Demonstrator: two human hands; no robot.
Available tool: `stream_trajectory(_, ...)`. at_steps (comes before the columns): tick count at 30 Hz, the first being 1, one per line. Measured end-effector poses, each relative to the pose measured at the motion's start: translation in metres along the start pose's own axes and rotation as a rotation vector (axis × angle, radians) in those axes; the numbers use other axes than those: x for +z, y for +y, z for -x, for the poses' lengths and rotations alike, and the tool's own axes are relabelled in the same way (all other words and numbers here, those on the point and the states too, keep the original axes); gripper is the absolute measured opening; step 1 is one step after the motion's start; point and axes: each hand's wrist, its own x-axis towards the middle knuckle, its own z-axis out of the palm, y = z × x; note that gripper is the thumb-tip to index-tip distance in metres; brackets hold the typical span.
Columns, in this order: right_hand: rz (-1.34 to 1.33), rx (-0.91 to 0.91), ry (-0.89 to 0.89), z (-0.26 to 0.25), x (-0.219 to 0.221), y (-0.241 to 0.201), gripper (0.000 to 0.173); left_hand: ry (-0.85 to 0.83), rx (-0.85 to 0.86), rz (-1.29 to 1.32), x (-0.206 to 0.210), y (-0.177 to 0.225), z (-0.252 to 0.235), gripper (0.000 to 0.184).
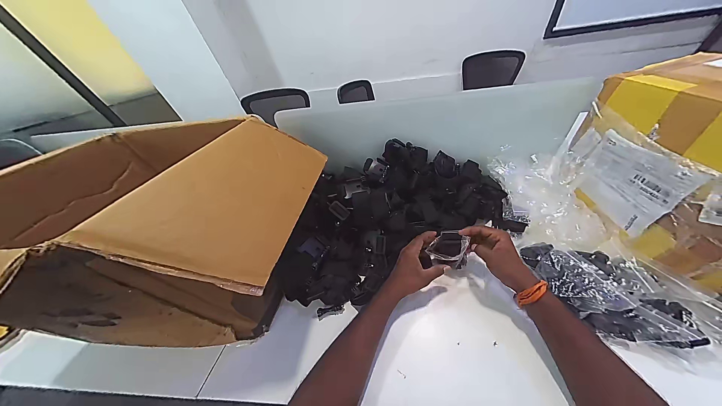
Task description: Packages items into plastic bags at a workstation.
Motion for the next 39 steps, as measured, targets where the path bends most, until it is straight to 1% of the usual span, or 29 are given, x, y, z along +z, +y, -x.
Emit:
stream_trajectory(1,0.088,-0.039,-0.011,-0.001,-0.001,0.003,0.034,-0.001,-0.007,-0.031,0.0,-0.001,0.0,0.074)
stream_trajectory(2,0.19,-0.088,-0.018,-0.001,-0.003,0.007,0.034,0.012,-0.002,-0.063,-0.001,-0.001,0.001,0.063)
stream_trajectory(4,0.317,-0.154,0.007,-0.001,-0.003,0.009,0.028,0.095,0.066,-0.104,-0.001,-0.003,0.002,0.032)
stream_trajectory(5,0.311,-0.184,0.03,0.0,-0.003,0.009,0.024,0.146,0.128,-0.098,-0.001,-0.004,0.002,0.02)
stream_trajectory(6,0.274,-0.22,0.056,0.0,-0.003,0.008,0.019,0.197,0.199,-0.073,-0.002,-0.005,0.001,0.012)
stream_trajectory(7,0.212,-0.256,0.08,0.001,-0.002,0.005,0.015,0.251,0.257,-0.024,-0.002,-0.003,0.0,0.009)
stream_trajectory(9,0.095,-0.302,0.095,0.0,0.0,-0.002,0.009,0.331,0.327,0.083,-0.003,0.005,-0.003,0.008)
stream_trajectory(10,0.084,-0.298,0.065,-0.001,-0.001,-0.005,0.01,0.333,0.335,0.115,-0.005,0.008,-0.004,0.012)
stream_trajectory(13,0.167,-0.193,-0.117,0.0,-0.009,-0.002,0.017,0.221,0.247,0.172,-0.007,0.009,-0.002,0.019)
stream_trajectory(15,0.024,-0.148,-0.188,0.0,-0.012,-0.002,0.012,0.132,0.217,0.325,-0.007,0.009,-0.001,0.016)
stream_trajectory(17,-0.164,-0.142,-0.183,0.0,-0.009,-0.011,0.009,0.082,0.192,0.466,-0.008,0.012,0.0,0.01)
stream_trajectory(18,-0.2,-0.136,-0.173,0.002,-0.008,-0.013,0.009,0.08,0.174,0.488,-0.007,0.013,0.002,0.007)
stream_trajectory(22,-0.109,-0.093,-0.255,0.001,-0.007,-0.001,0.011,0.027,0.155,0.52,-0.008,0.014,0.003,0.004)
stream_trajectory(24,-0.077,-0.047,-0.279,0.002,-0.004,0.001,0.013,-0.002,0.171,0.529,-0.009,0.012,0.003,0.009)
stream_trajectory(26,-0.03,-0.01,-0.269,0.002,0.0,0.001,0.01,-0.045,0.195,0.538,-0.01,0.007,0.002,0.015)
stream_trajectory(28,0.028,0.003,-0.258,0.002,-0.001,0.001,0.011,-0.092,0.187,0.565,-0.01,0.005,0.003,0.021)
stream_trajectory(30,0.045,-0.012,-0.272,0.002,-0.001,0.001,0.013,-0.118,0.153,0.59,-0.009,0.005,0.002,0.02)
stream_trajectory(33,-0.064,-0.014,-0.322,0.004,0.0,0.0,0.012,-0.091,0.131,0.617,-0.01,0.003,0.002,0.014)
stream_trajectory(36,-0.161,0.04,-0.34,0.006,-0.002,-0.006,0.009,0.048,0.08,0.586,-0.009,0.01,0.001,0.004)
stream_trajectory(38,-0.159,0.114,-0.278,0.005,-0.002,-0.009,0.006,0.157,-0.023,0.493,-0.006,0.017,-0.001,0.006)
stream_trajectory(39,-0.132,0.15,-0.232,0.004,-0.002,-0.009,0.005,0.172,-0.076,0.422,-0.006,0.017,-0.003,0.007)
